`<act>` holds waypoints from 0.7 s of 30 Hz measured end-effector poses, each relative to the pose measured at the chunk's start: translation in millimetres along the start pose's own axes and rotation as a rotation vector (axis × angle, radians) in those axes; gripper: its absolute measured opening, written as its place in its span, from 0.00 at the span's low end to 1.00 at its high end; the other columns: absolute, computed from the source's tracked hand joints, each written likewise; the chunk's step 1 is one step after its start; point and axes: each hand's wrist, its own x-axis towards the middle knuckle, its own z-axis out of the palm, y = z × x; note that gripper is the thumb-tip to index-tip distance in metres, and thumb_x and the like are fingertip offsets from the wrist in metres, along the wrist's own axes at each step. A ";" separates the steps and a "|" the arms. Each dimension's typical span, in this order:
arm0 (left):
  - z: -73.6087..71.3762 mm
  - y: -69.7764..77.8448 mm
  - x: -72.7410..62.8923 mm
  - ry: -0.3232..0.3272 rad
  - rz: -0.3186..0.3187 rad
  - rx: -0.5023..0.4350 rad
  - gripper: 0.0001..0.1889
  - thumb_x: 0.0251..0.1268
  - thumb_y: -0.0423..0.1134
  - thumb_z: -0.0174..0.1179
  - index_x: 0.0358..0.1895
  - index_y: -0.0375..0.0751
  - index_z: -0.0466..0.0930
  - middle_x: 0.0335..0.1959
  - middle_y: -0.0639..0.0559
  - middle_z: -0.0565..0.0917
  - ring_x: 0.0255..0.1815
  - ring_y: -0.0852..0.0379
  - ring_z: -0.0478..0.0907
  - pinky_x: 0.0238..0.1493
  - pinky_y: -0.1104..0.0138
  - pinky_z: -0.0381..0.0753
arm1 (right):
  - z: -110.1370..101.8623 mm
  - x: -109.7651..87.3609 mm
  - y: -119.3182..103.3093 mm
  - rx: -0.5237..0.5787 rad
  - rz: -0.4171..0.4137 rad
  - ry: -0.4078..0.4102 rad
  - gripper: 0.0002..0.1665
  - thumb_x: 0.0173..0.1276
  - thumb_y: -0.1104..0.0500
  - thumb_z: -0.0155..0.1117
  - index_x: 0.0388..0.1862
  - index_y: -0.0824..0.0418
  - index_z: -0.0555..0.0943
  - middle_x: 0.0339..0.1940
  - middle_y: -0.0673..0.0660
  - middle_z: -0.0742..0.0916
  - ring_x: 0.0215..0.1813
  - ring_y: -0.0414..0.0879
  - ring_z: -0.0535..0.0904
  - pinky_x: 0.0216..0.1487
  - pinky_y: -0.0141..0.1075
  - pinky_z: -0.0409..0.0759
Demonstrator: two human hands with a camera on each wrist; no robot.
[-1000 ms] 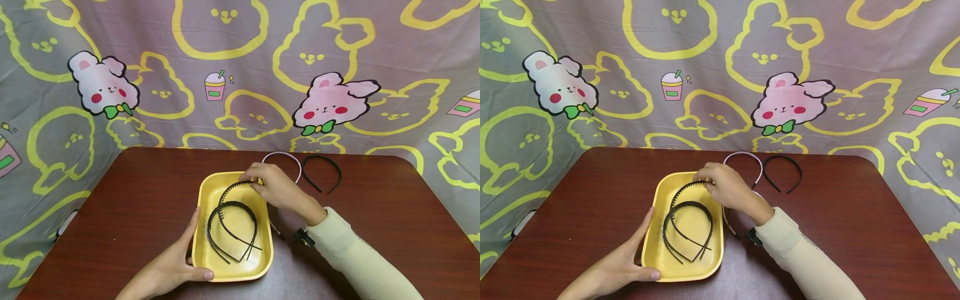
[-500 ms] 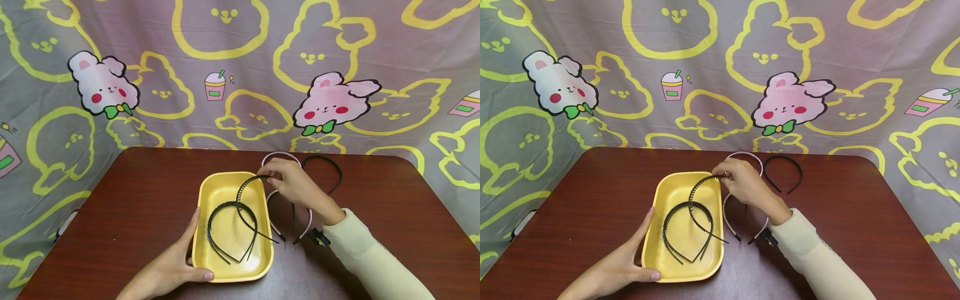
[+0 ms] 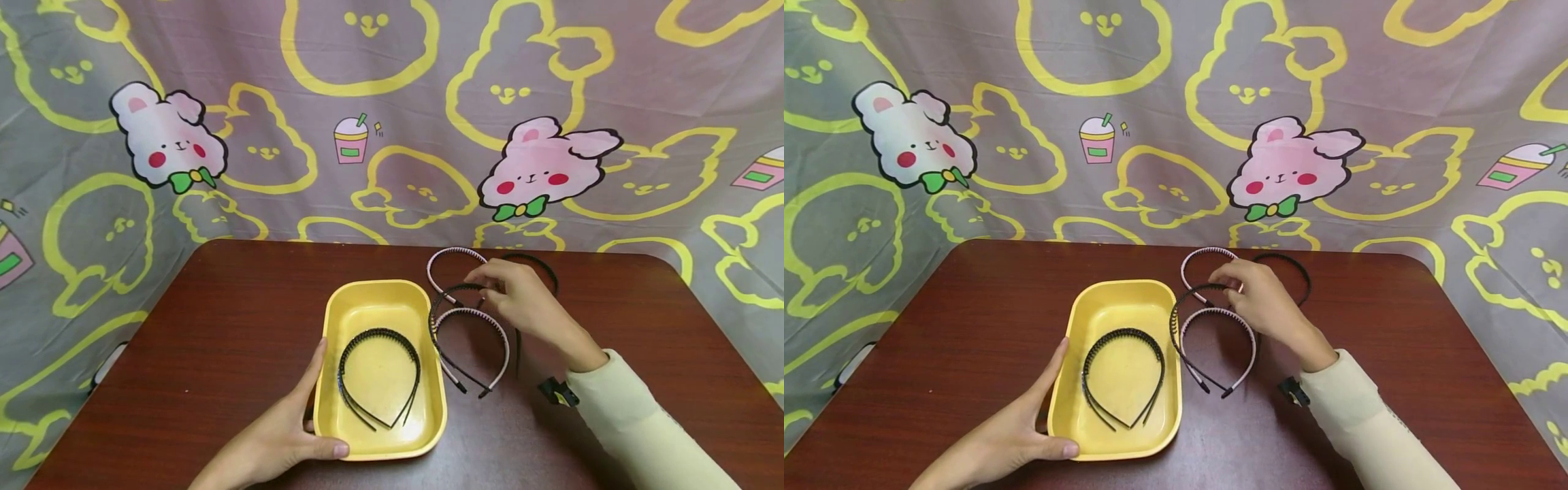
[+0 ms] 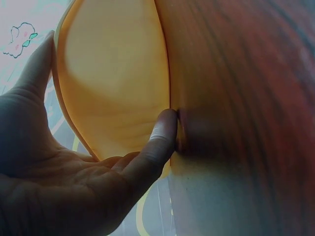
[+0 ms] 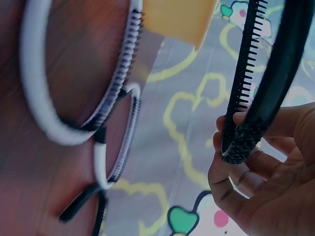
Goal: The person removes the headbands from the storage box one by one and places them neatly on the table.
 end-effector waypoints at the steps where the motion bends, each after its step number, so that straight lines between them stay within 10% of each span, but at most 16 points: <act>1: -0.1 0.0 -0.1 0.003 -0.001 0.007 0.73 0.56 0.41 0.80 0.84 0.66 0.20 0.87 0.38 0.36 0.50 0.59 0.85 0.57 0.79 0.75 | -1.8 -2.3 2.5 -0.005 0.006 -0.001 0.20 0.65 0.78 0.60 0.47 0.61 0.89 0.42 0.56 0.90 0.40 0.47 0.78 0.43 0.39 0.75; 11: 0.4 2.3 -1.1 0.060 -0.024 0.094 0.74 0.51 0.47 0.82 0.85 0.69 0.23 0.88 0.42 0.43 0.61 0.60 0.76 0.64 0.84 0.60 | -13.3 -21.6 29.3 -0.036 0.049 -0.017 0.20 0.64 0.78 0.62 0.47 0.60 0.89 0.39 0.55 0.90 0.41 0.47 0.79 0.41 0.37 0.75; 21: -0.7 1.6 -1.5 0.034 -0.021 0.065 0.74 0.53 0.46 0.81 0.85 0.69 0.22 0.87 0.38 0.41 0.53 0.61 0.82 0.62 0.84 0.64 | -18.8 -40.4 52.3 -0.065 0.080 -0.010 0.18 0.63 0.77 0.65 0.47 0.62 0.89 0.44 0.57 0.91 0.46 0.52 0.83 0.44 0.40 0.78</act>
